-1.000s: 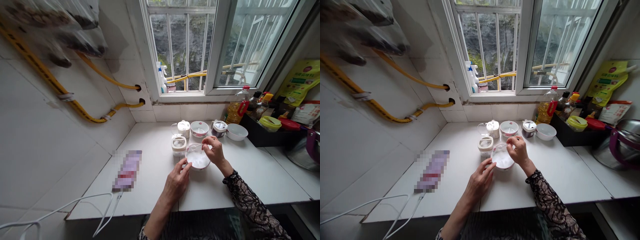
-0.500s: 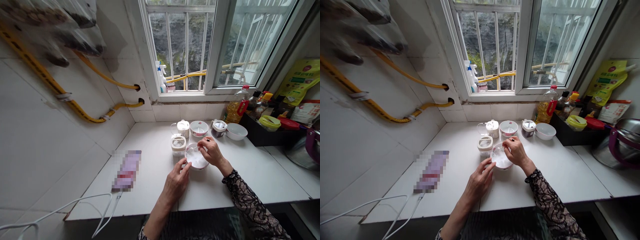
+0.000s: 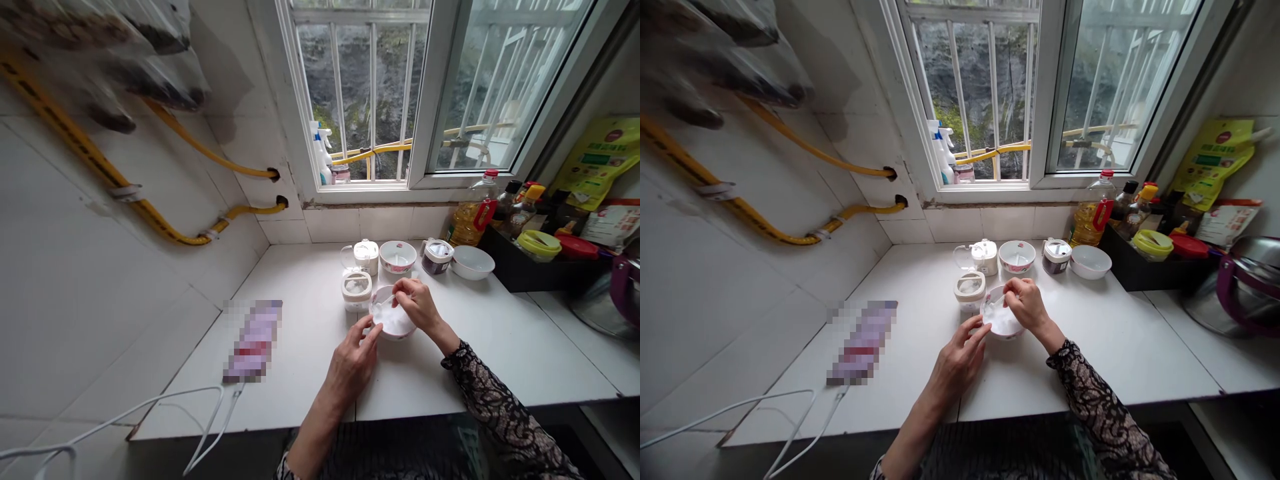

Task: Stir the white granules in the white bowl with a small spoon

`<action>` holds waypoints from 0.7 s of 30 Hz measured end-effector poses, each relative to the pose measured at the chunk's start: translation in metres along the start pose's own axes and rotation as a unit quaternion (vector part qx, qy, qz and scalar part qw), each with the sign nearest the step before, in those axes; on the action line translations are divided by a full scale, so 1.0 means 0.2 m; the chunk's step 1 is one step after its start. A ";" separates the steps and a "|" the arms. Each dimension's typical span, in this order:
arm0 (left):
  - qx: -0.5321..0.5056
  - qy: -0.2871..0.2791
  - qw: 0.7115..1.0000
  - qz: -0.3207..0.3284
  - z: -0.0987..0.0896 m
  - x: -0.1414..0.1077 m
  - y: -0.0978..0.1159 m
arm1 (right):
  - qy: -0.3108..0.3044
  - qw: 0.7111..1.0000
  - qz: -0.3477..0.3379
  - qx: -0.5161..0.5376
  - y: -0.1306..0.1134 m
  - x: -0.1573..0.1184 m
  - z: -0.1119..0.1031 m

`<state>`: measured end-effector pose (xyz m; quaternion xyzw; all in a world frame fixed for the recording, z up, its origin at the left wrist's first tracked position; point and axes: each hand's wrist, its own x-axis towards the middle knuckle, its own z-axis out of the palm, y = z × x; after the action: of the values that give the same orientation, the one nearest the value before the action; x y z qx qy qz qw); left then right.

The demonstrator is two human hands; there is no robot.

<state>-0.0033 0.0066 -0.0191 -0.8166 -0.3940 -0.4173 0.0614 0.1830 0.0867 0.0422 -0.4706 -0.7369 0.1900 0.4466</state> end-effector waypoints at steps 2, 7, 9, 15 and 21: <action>0.000 0.002 1.000 0.002 0.00 0.00 0.00 | 0.010 0.998 0.054 0.037 0.00 0.01 -0.01; 0.000 -0.006 1.000 -0.001 0.00 0.00 0.00 | 0.026 0.978 0.141 0.151 0.00 0.02 -0.04; -0.001 -0.007 1.000 -0.003 0.00 0.00 0.00 | 0.027 0.970 0.155 0.186 0.00 0.03 -0.04; 0.002 -0.004 1.000 0.000 0.00 0.00 0.00 | 0.040 0.949 0.189 0.248 0.01 0.04 -0.04; 0.005 -0.003 1.000 -0.002 0.00 0.00 0.01 | 0.051 0.932 0.206 0.293 0.03 0.06 -0.06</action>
<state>-0.0022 0.0063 -0.0179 -0.8166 -0.3981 -0.4131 0.0634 0.1938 0.0991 0.0505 -0.4696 -0.5110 0.4613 0.5527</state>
